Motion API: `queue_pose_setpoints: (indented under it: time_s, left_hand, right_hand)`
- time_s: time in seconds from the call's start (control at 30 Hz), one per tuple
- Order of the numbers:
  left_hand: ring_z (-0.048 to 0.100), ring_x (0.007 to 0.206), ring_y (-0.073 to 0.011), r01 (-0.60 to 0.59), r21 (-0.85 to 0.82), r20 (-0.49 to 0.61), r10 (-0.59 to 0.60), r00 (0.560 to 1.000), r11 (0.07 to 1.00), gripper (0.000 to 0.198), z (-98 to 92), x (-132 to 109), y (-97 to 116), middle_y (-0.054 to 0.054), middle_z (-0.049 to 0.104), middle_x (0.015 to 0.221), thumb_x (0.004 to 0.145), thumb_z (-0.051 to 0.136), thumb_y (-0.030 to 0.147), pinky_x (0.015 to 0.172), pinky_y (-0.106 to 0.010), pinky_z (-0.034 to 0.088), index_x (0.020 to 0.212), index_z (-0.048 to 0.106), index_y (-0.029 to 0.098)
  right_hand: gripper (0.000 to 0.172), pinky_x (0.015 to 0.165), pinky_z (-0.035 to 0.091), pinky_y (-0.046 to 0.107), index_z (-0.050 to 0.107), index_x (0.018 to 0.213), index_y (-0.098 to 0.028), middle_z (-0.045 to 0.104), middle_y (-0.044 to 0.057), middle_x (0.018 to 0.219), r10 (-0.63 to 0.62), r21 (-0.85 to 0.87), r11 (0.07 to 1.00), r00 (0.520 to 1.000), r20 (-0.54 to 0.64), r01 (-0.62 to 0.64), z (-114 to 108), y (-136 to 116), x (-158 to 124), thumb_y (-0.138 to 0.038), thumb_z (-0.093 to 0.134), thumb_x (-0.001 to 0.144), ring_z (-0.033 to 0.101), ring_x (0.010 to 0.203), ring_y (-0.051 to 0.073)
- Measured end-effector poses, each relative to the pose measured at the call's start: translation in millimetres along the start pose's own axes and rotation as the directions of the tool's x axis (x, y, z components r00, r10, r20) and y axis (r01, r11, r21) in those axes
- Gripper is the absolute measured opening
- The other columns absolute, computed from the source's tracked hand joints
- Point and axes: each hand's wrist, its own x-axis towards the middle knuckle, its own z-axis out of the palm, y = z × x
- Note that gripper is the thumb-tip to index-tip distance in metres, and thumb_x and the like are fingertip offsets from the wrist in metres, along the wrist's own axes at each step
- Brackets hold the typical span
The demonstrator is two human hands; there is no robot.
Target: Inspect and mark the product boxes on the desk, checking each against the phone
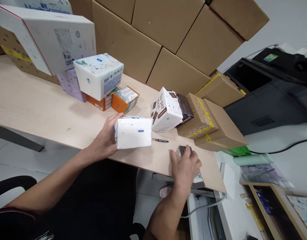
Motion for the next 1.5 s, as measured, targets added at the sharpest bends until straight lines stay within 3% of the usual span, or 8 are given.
queue_pose_setpoints:
  time_s: [0.1,0.23,0.8,0.9,1.0,1.1,1.3,1.5]
  left_hand:
    - [0.043,0.147,-0.0362,-0.006,0.0,-0.002,0.006,1.0,1.0,0.097,0.5,0,-1,-0.017,0.043,0.157,0.091,0.078,0.032,0.12,-0.058,0.044,0.166,0.018,0.03]
    - [0.042,0.147,-0.0358,0.001,0.005,0.0,-0.001,1.0,1.0,0.096,1.3,0,-1,-0.018,0.042,0.158,0.09,0.078,0.029,0.121,-0.057,0.043,0.166,0.019,0.029]
    - [0.044,0.144,-0.0368,-0.009,0.037,-0.003,0.009,1.0,0.999,0.095,1.7,1,-1,-0.019,0.043,0.154,0.09,0.076,0.029,0.118,-0.057,0.045,0.165,0.019,0.027]
    - [0.043,0.145,-0.0369,-0.002,0.037,0.018,0.001,1.0,0.999,0.094,0.3,1,0,-0.019,0.043,0.154,0.09,0.075,0.029,0.119,-0.056,0.044,0.165,0.018,0.026]
    - [0.043,0.145,-0.0368,0.006,0.039,0.022,-0.007,1.0,0.999,0.094,-0.6,1,1,-0.019,0.042,0.154,0.091,0.075,0.031,0.119,-0.056,0.045,0.165,0.018,0.026]
    - [0.044,0.145,-0.0368,0.0,0.05,0.02,-0.001,1.0,0.999,0.094,-0.3,1,0,-0.019,0.042,0.154,0.091,0.075,0.032,0.119,-0.056,0.045,0.165,0.018,0.026]
    - [0.043,0.145,-0.0368,-0.009,0.045,0.018,0.008,1.0,0.999,0.094,0.8,0,-3,-0.02,0.042,0.154,0.09,0.076,0.03,0.119,-0.056,0.044,0.165,0.019,0.024]
    - [0.042,0.145,-0.0364,-0.027,0.038,0.006,0.027,1.0,0.999,0.093,1.6,0,-1,-0.02,0.043,0.155,0.09,0.075,0.029,0.12,-0.056,0.043,0.165,0.02,0.024]
  right_hand:
    - [0.093,0.109,0.038,0.069,0.04,0.16,-0.02,0.043,0.026,0.161,0.148,-0.053,0.989,0.975,0.164,-0.142,-6,36,7,-0.075,0.05,0.086,0.042,0.143,0.053]
    - [0.088,0.11,0.043,0.06,0.046,0.157,-0.018,0.057,0.024,0.15,0.104,0.009,0.994,0.952,0.286,-0.111,-3,63,16,-0.072,0.045,0.087,0.053,0.137,0.047]
    - [0.086,0.11,0.044,0.055,0.066,0.139,-0.017,0.072,0.019,0.132,-0.021,0.327,0.945,0.999,0.049,0.004,-8,65,-9,-0.07,0.068,0.072,0.061,0.125,0.041]
    - [0.078,0.106,0.048,0.052,0.07,0.132,-0.023,0.072,0.014,0.134,0.046,0.673,0.737,0.998,0.04,-0.061,-17,56,-31,-0.063,0.081,0.066,0.066,0.118,0.035]
    - [0.075,0.089,0.057,0.046,0.069,0.132,-0.026,0.074,0.011,0.13,0.034,0.968,0.21,0.99,0.136,-0.14,-26,39,-51,-0.073,0.069,0.074,0.072,0.099,0.029]
    - [0.075,0.074,0.059,0.043,0.066,0.136,-0.032,0.076,0.01,0.126,-0.108,0.93,-0.196,0.949,0.295,-0.311,-34,17,-65,-0.083,0.04,0.087,0.072,0.091,0.027]
    - [0.078,0.069,0.058,0.044,0.063,0.139,-0.025,0.073,0.016,0.126,-0.523,0.628,-0.322,0.686,0.507,-0.709,-43,-13,-87,-0.081,0.042,0.088,0.068,0.09,0.027]
    - [0.083,0.055,0.054,0.037,0.074,0.118,-0.026,0.075,0.015,0.105,-0.726,0.589,-0.383,0.626,0.284,-0.712,-34,-50,-109,-0.089,0.032,0.084,0.067,0.081,0.027]
